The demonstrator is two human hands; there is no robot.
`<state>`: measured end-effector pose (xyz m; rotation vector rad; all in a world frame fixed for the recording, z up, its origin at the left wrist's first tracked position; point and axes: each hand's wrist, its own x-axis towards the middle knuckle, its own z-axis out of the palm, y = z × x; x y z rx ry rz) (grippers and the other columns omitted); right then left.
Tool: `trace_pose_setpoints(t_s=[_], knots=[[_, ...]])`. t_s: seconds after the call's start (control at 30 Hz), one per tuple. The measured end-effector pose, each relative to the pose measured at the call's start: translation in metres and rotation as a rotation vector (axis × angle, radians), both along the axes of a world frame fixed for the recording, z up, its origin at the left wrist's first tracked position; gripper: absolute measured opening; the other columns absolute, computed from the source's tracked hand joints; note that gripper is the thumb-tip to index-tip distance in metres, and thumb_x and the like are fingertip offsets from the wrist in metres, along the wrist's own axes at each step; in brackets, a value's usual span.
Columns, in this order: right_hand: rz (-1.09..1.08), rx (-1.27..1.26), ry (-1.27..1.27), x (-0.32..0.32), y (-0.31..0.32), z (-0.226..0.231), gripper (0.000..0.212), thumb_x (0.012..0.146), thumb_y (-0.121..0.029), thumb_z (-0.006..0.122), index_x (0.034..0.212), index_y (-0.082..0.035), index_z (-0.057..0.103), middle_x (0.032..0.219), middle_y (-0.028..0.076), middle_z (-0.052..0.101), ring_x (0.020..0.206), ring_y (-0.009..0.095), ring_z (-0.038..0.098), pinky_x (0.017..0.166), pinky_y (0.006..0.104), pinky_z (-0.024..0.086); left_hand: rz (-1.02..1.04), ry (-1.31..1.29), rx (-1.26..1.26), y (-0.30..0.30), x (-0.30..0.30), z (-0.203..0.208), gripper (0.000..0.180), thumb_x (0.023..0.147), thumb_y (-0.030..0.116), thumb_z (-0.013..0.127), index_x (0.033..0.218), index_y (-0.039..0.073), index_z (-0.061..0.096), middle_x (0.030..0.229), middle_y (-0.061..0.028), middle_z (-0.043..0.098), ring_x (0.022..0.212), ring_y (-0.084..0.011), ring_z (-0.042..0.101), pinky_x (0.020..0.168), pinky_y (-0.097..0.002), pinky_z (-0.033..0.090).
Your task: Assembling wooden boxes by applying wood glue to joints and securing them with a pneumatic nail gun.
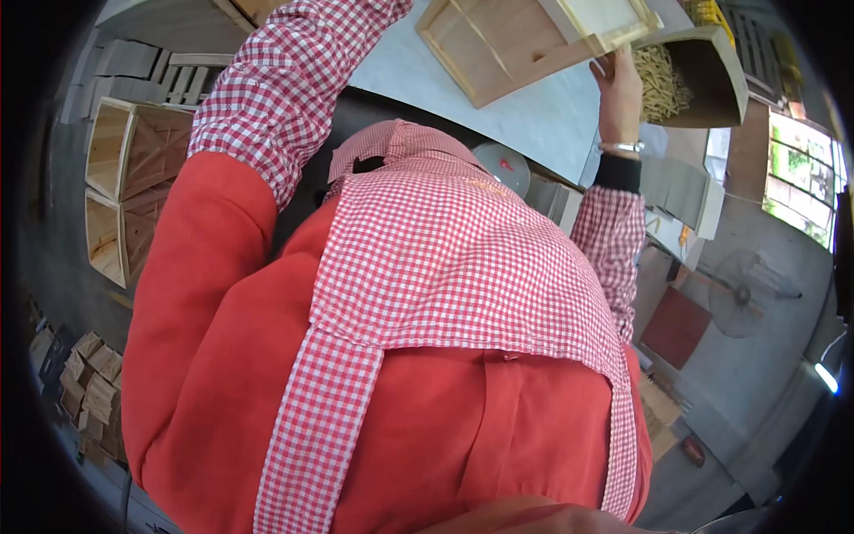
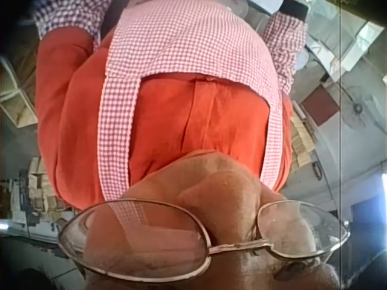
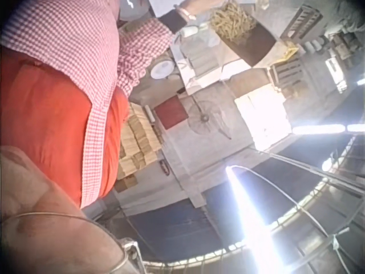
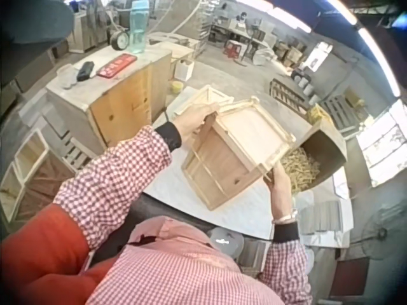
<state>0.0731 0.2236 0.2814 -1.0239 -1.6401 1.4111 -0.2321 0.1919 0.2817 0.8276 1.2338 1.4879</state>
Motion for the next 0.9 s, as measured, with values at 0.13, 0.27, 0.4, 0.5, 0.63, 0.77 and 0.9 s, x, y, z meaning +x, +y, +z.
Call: trace_pose_setpoints(t_s=[0.13, 0.27, 0.4, 0.5, 0.63, 0.77, 0.9], knots=[[-0.014, 0.039, -0.022, 0.001, 0.014, -0.009, 0.048, 0.101, -0.037, 0.040, 0.129, 0.001, 0.049, 0.124, 0.013, 0.057, 0.113, 0.023, 0.056, 0.096, 0.0368, 0.046, -0.071, 0.020, -0.003, 0.006, -0.002, -0.017, 0.047, 0.090, 0.049, 0.056, 0.118, 0.011, 0.059, 0.112, -0.0078, 0.059, 0.099, -0.0208, 0.057, 0.086, -0.0373, 0.045], [-0.037, 0.037, 0.020, 0.008, 0.015, -0.015, 0.045, 0.100, -0.035, 0.042, 0.128, 0.000, 0.051, 0.125, 0.011, 0.056, 0.113, 0.022, 0.056, 0.095, 0.0362, 0.047, -0.084, -0.005, -0.054, 0.003, 0.001, -0.014, 0.047, 0.090, 0.049, 0.057, 0.118, 0.011, 0.059, 0.111, -0.0076, 0.059, 0.097, -0.0199, 0.057, 0.081, -0.0367, 0.047], [-0.004, 0.100, 0.016, 0.009, 0.010, -0.016, 0.046, 0.100, -0.034, 0.042, 0.128, 0.001, 0.051, 0.125, 0.012, 0.057, 0.114, 0.022, 0.056, 0.094, 0.0359, 0.047, -0.040, 0.076, -0.067, -0.007, 0.012, 0.003, 0.048, 0.091, 0.049, 0.055, 0.119, 0.011, 0.058, 0.110, -0.0075, 0.060, 0.097, -0.0213, 0.058, 0.082, -0.0367, 0.047], [0.047, 0.121, 0.075, 0.003, 0.000, -0.020, 0.047, 0.100, -0.035, 0.042, 0.129, 0.002, 0.050, 0.125, 0.012, 0.057, 0.115, 0.022, 0.056, 0.094, 0.0356, 0.047, -0.017, -0.010, -0.088, -0.005, 0.004, 0.009, 0.045, 0.092, 0.048, 0.054, 0.117, 0.010, 0.060, 0.108, -0.0070, 0.061, 0.096, -0.0221, 0.058, 0.082, -0.0363, 0.047], [0.130, 0.150, 0.132, -0.005, -0.019, -0.026, 0.046, 0.098, -0.031, 0.048, 0.130, 0.003, 0.050, 0.126, 0.013, 0.057, 0.116, 0.022, 0.055, 0.093, 0.0357, 0.047, 0.115, -0.047, -0.009, 0.016, -0.020, -0.004, 0.040, 0.093, 0.043, 0.055, 0.110, 0.008, 0.063, 0.104, -0.0067, 0.064, 0.093, -0.0217, 0.060, 0.080, -0.0344, 0.048], [0.145, 0.470, -0.194, 0.000, -0.019, -0.015, 0.046, 0.089, -0.019, 0.063, 0.128, 0.002, 0.052, 0.123, 0.014, 0.058, 0.109, 0.025, 0.058, 0.091, 0.0348, 0.047, 0.569, 0.519, 0.238, 0.000, -0.011, -0.029, 0.034, 0.090, 0.033, 0.060, 0.106, 0.003, 0.065, 0.102, -0.0113, 0.067, 0.094, -0.0229, 0.061, 0.083, -0.0319, 0.047], [0.062, 1.058, -0.374, 0.005, -0.009, 0.011, 0.052, 0.078, -0.014, 0.073, 0.124, -0.001, 0.054, 0.116, 0.016, 0.060, 0.103, 0.030, 0.058, 0.089, 0.0376, 0.047, 0.474, 0.818, 0.245, -0.078, 0.057, -0.063, 0.037, 0.084, 0.029, 0.071, 0.109, 0.003, 0.063, 0.097, -0.0092, 0.067, 0.092, -0.0180, 0.065, 0.079, -0.0357, 0.052]])
